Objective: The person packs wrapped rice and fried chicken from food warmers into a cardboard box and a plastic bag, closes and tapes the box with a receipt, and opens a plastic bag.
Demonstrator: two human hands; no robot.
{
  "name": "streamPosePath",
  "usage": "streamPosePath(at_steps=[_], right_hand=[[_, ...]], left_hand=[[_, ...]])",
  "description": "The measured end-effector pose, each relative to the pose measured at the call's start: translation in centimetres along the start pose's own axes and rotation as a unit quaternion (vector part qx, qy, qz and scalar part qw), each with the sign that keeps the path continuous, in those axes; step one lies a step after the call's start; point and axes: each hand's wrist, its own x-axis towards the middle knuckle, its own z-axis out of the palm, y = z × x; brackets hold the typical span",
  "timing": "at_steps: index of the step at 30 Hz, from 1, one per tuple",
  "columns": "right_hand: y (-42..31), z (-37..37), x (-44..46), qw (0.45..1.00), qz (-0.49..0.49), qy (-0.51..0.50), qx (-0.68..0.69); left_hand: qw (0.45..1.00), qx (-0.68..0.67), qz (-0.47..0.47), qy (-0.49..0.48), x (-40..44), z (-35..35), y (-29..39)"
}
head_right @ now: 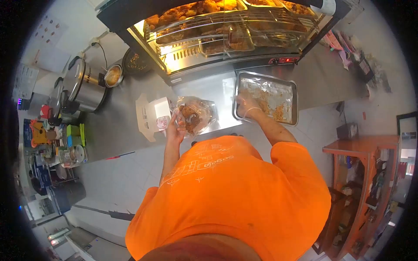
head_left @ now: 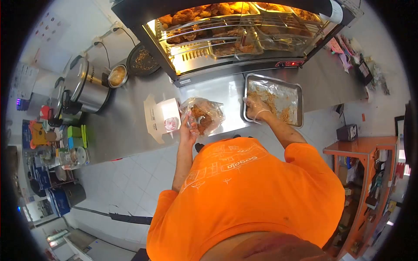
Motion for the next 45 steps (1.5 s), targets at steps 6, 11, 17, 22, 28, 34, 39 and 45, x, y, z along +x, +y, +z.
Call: streamPosePath(at_steps=[6,11,17,22,28,34,39,45], right_hand=[[2.0,-1.7,1.2,0.995,0.016,-0.067,0.079],[1.9,-8.1,3.2,0.874,-0.029,-0.077,0.479],[-7.6,-14.3,10.0,0.725,-0.18,0.046,0.663],[-12.8,-14.5,22.5,0.723,-0.119,0.39,0.558],[-15.1,-16.0,24.6,0.666,-0.052,0.558,0.493],[-13.9,-18.2,25.2,0.776,0.017,0.546,0.315],[-11.8,-22.1,25.2,0.896,0.09,0.393,0.188],[-16.2,-18.6,20.6,0.887,0.096,0.452,0.01]], left_hand=[[1.0,-0.019,-0.002,0.009,0.3,-0.2,0.5],[1.0,-0.016,0.019,-0.018,-0.7,-0.5,1.2],[1.0,-0.012,-0.017,-0.01,-0.5,-1.4,1.5],[0.998,-0.027,-0.048,-0.006,-1.3,0.6,2.5],[0.999,-0.027,-0.037,-0.022,-1.1,-1.1,2.3],[0.999,-0.032,-0.03,-0.018,-1.2,-1.9,2.6],[0.999,-0.018,-0.028,-0.002,-0.7,-1.7,2.7],[0.999,-0.012,-0.052,-0.006,1.0,-1.8,3.1]])
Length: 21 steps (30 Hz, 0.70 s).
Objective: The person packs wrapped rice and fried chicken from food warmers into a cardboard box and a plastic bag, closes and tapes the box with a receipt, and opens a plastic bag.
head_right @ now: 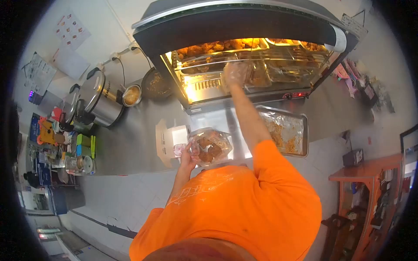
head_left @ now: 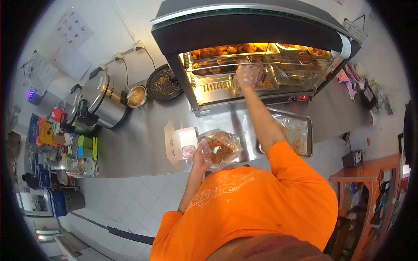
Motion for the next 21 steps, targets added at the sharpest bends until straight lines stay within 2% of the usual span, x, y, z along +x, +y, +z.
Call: streamPosePath(at_steps=[3,4,9,13,14,16,18,21], right_hand=[[0.0,2.1,-3.6,0.987,-0.081,0.137,0.019],[0.9,3.0,-3.6,0.988,-0.093,0.121,0.0],[3.5,3.3,-0.8,0.991,-0.113,0.071,-0.032],[4.1,4.6,1.9,0.982,0.077,-0.015,0.173],[3.9,4.1,1.3,0.985,0.067,0.043,0.154],[3.2,4.0,1.8,0.983,0.079,0.101,0.133],[2.1,4.3,2.8,0.981,0.1,0.117,0.118],[1.3,4.9,4.1,0.986,0.119,0.087,0.078]], left_hand=[[1.0,0.002,-0.028,-0.009,-0.2,0.0,0.4],[1.0,0.018,0.001,0.024,-0.2,1.0,0.3],[0.999,0.032,-0.019,0.024,-0.6,2.1,0.4],[0.998,0.048,0.0,0.047,-0.9,3.4,-0.4],[0.999,0.041,-0.027,-0.008,-1.3,2.9,-0.4],[0.999,0.026,-0.033,-0.018,-0.5,2.3,-0.9],[0.999,0.002,-0.038,-0.019,-0.2,2.1,-1.3],[0.999,0.019,-0.034,-0.006,-0.3,1.9,-1.4]])
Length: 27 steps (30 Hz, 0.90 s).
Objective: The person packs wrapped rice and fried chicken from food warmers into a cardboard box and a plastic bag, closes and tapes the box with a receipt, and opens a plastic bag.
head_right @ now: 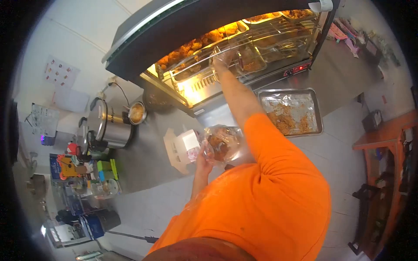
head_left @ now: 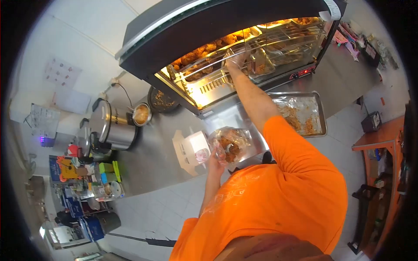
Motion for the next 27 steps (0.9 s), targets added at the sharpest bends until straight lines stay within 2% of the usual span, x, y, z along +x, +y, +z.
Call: streamPosePath(at_steps=[1,4,5,8,9,11,12,13,14,16,17,18,19,20,23,25,27], right_hand=[[0.0,0.3,0.3,1.0,0.003,-0.017,-0.016],[0.1,0.3,0.9,0.997,0.0,-0.064,-0.053],[0.0,0.2,1.1,0.995,-0.005,-0.077,-0.061],[-0.4,0.5,0.6,0.989,-0.038,-0.11,-0.096],[-0.4,0.4,0.2,0.985,-0.051,-0.118,-0.116],[0.3,-0.7,-2.5,0.984,-0.074,-0.093,-0.135],[0.9,-1.6,-4.3,0.988,-0.087,-0.059,-0.113],[2.2,-3.5,-7.1,0.993,-0.104,-0.029,-0.039],[3.1,-5.0,-9.7,0.992,-0.123,0.001,0.038],[5.8,-8.0,-15.0,0.972,-0.197,-0.034,0.122],[9.4,-10.0,-16.8,0.954,-0.253,-0.093,0.129],[13.7,-9.7,-18.1,0.952,-0.267,-0.079,0.125],[15.6,-13.0,-17.8,0.968,-0.149,-0.2,-0.02],[17.4,-16.6,-17.4,0.918,-0.067,-0.335,-0.2],[24.4,-18.7,-19.9,0.888,0.119,-0.328,-0.298],[25.2,-19.0,-19.4,0.856,0.237,-0.378,-0.26],[26.8,-16.8,-19.8,0.856,0.22,-0.381,-0.273]], left_hand=[[1.0,0.013,0.014,0.022,-0.1,0.2,0.0],[0.999,0.016,0.019,-0.037,1.6,-3.2,0.2],[0.999,0.036,0.039,0.009,0.8,-1.9,0.2],[1.0,-0.009,0.019,0.01,1.1,-2.1,-0.1],[0.999,-0.009,0.02,0.041,0.5,-1.0,-0.2],[1.0,0.002,0.024,-0.005,1.5,-2.5,-0.3],[0.999,-0.034,-0.006,0.003,1.2,-1.9,0.0],[1.0,-0.012,0.015,0.0,1.2,-2.1,0.0],[0.999,-0.024,-0.01,-0.019,1.0,-1.8,0.1],[0.997,-0.026,-0.01,-0.069,1.2,-2.4,0.1],[0.999,-0.015,-0.004,-0.048,0.7,-2.0,0.1],[1.0,-0.002,0.005,-0.029,0.2,-1.3,0.2],[1.0,0.011,0.012,-0.008,-0.1,-1.0,0.2],[1.0,0.006,0.013,-0.005,0.0,-1.4,0.3],[1.0,0.003,0.024,0.008,0.6,-1.8,0.4],[0.999,0.021,0.035,0.023,0.9,-1.2,0.3],[0.998,0.041,0.031,0.028,1.2,-0.5,0.1]])
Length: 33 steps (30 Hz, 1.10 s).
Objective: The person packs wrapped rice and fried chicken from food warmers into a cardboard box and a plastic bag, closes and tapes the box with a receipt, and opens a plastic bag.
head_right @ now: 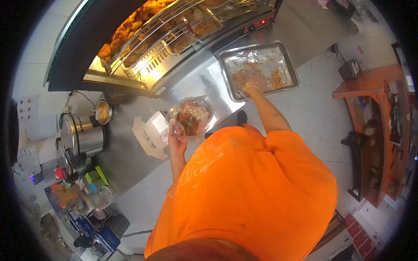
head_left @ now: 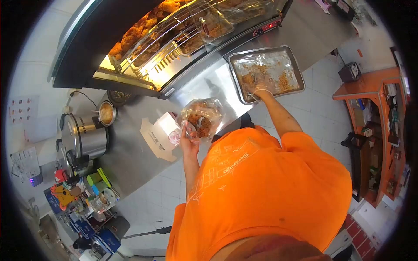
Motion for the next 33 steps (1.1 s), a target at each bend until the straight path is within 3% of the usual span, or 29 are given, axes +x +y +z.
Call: streamPosePath(at_steps=[5,7,8,11,14,17,19,25,26,28,31,33], right_hand=[[-1.3,3.4,1.0,0.995,-0.055,0.083,-0.008],[-1.4,0.8,0.7,0.994,-0.073,0.077,0.037],[-2.5,-4.6,-2.4,0.994,-0.07,0.008,0.079],[-1.7,-4.1,-1.4,0.985,-0.096,0.092,0.11],[-3.8,-4.7,-0.6,0.937,-0.242,0.214,0.134],[-10.0,-7.5,-1.6,0.782,-0.485,0.302,0.247],[-14.9,-10.3,-4.3,0.799,-0.52,0.237,0.185],[-28.9,-13.5,-5.3,0.861,-0.365,0.307,0.177],[-29.3,-14.5,-5.6,0.854,-0.385,0.279,0.211],[-29.7,-13.7,-4.9,0.835,-0.405,0.335,0.161],[-32.4,-9.6,1.8,0.815,-0.417,0.394,0.083],[-32.0,-12.1,-1.2,0.852,-0.392,0.334,0.088]], left_hand=[[1.0,0.006,-0.025,0.005,0.0,1.4,0.2],[1.0,0.007,-0.025,-0.008,1.2,0.2,0.0],[0.999,-0.002,-0.029,0.018,0.5,1.4,0.2],[1.0,0.01,-0.026,-0.008,-1.6,2.0,0.7],[0.999,-0.003,-0.033,-0.001,-1.1,0.4,0.5],[0.999,-0.008,-0.031,0.011,-1.0,0.0,0.0],[0.999,-0.023,-0.028,0.0,-0.7,0.1,-0.1],[0.999,-0.008,-0.021,-0.045,-0.5,-0.5,0.0],[1.0,-0.005,-0.011,-0.019,-0.7,-0.2,0.0],[0.999,-0.003,0.005,0.034,-1.4,0.3,-0.1],[1.0,0.004,0.009,-0.01,-1.8,-1.0,-0.3],[0.999,-0.016,-0.005,-0.029,-1.3,-2.7,-0.9]])
